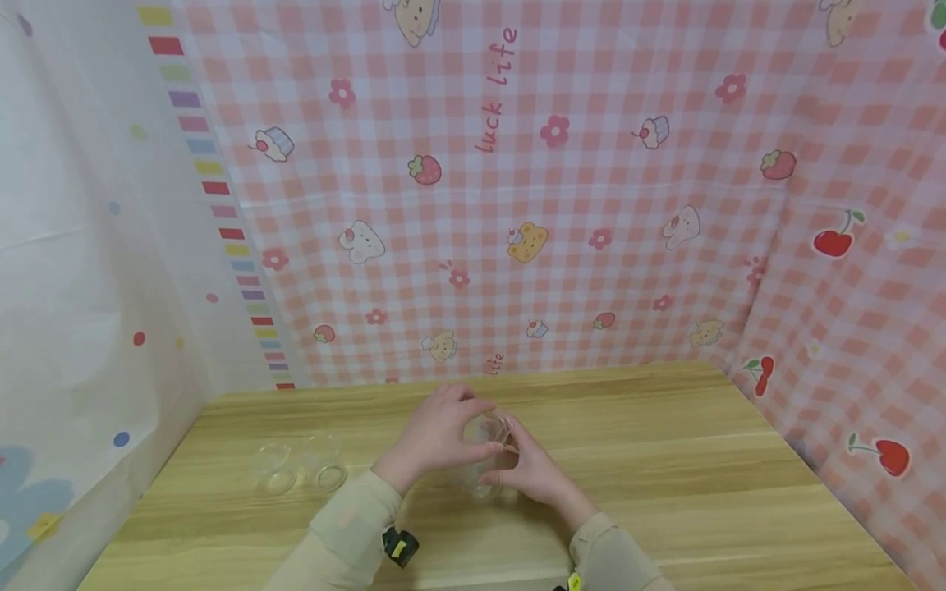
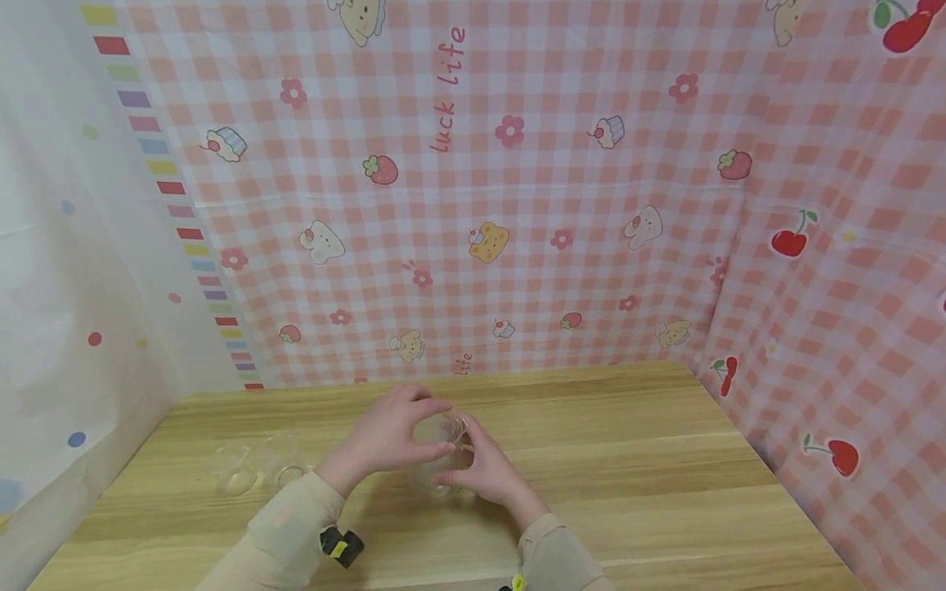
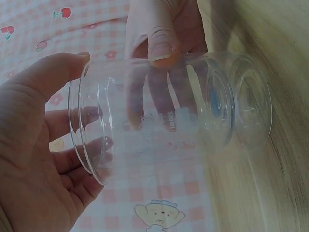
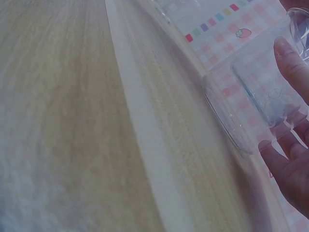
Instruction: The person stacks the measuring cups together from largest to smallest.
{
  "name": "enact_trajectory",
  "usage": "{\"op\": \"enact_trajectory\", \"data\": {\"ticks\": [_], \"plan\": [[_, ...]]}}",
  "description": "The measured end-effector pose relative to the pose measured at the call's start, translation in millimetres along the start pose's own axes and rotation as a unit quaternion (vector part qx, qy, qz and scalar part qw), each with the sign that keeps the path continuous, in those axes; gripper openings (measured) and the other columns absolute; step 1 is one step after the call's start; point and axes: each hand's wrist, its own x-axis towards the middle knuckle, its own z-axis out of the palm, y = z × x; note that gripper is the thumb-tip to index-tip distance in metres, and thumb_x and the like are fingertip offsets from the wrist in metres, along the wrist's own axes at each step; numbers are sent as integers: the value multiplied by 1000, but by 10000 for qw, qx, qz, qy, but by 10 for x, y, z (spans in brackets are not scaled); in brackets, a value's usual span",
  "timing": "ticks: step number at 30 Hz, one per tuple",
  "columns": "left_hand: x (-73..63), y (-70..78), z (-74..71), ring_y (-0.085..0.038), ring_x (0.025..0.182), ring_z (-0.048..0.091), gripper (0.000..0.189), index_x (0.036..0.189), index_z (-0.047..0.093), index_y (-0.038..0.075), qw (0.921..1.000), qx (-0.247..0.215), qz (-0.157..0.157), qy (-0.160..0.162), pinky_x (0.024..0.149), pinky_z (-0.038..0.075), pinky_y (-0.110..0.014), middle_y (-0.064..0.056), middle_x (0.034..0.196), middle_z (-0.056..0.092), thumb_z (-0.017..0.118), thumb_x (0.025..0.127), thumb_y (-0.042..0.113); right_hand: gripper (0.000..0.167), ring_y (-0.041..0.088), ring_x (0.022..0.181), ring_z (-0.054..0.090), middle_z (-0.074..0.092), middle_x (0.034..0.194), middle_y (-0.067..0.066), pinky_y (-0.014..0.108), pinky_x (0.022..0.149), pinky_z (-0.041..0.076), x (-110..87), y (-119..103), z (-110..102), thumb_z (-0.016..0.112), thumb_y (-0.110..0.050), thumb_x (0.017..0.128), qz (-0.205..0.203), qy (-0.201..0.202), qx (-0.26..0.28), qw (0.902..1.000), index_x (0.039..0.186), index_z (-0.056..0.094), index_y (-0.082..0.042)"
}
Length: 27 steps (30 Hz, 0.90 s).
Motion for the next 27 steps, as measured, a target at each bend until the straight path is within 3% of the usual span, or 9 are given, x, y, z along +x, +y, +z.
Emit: {"op": "enact_trajectory", "data": {"ticks": [8, 15, 21, 27], "plan": [[5, -4, 11, -27, 111, 56, 58, 127, 67, 13, 10000, 13, 36, 14, 92, 50, -45, -10, 120, 62, 74, 84, 51, 89, 45, 133, 40, 37, 148, 27, 59, 107, 36, 6, -33, 15, 80, -1, 81, -39, 43, -47, 10000, 152, 26, -1], [4, -9, 23, -26, 108, 56, 57, 127, 68, 13, 10000, 46, 61, 50, 89, 50, -43, -10, 117, 62, 73, 84, 50, 89, 38, 135, 41, 39, 151, 17, 54, 109, 36, 3, -17, -1, 81, -6, 81, 34, 47, -30, 10000, 152, 29, -10], [-6, 9, 21, -26, 107, 55, 54, 126, 68, 13, 9999, 57, 92, 86, 87, 50, -43, -9, 116, 62, 73, 85, 48, 90, 40, 136, 39, 38, 151, 19, 54, 109, 36, -8, -59, 2, 81, -6, 81, -7, 49, -39, 10000, 153, 27, -8], [-21, 36, 26, -26, 105, 55, 52, 125, 68, 14, 9999, 44, 78, 144, 86, 50, -42, -9, 113, 62, 73, 85, 47, 85, 44, 134, 40, 39, 149, 24, 58, 108, 36, -63, -307, 7, 79, 1, 81, -1, 56, -92, 9999, 150, 29, 1]]}}
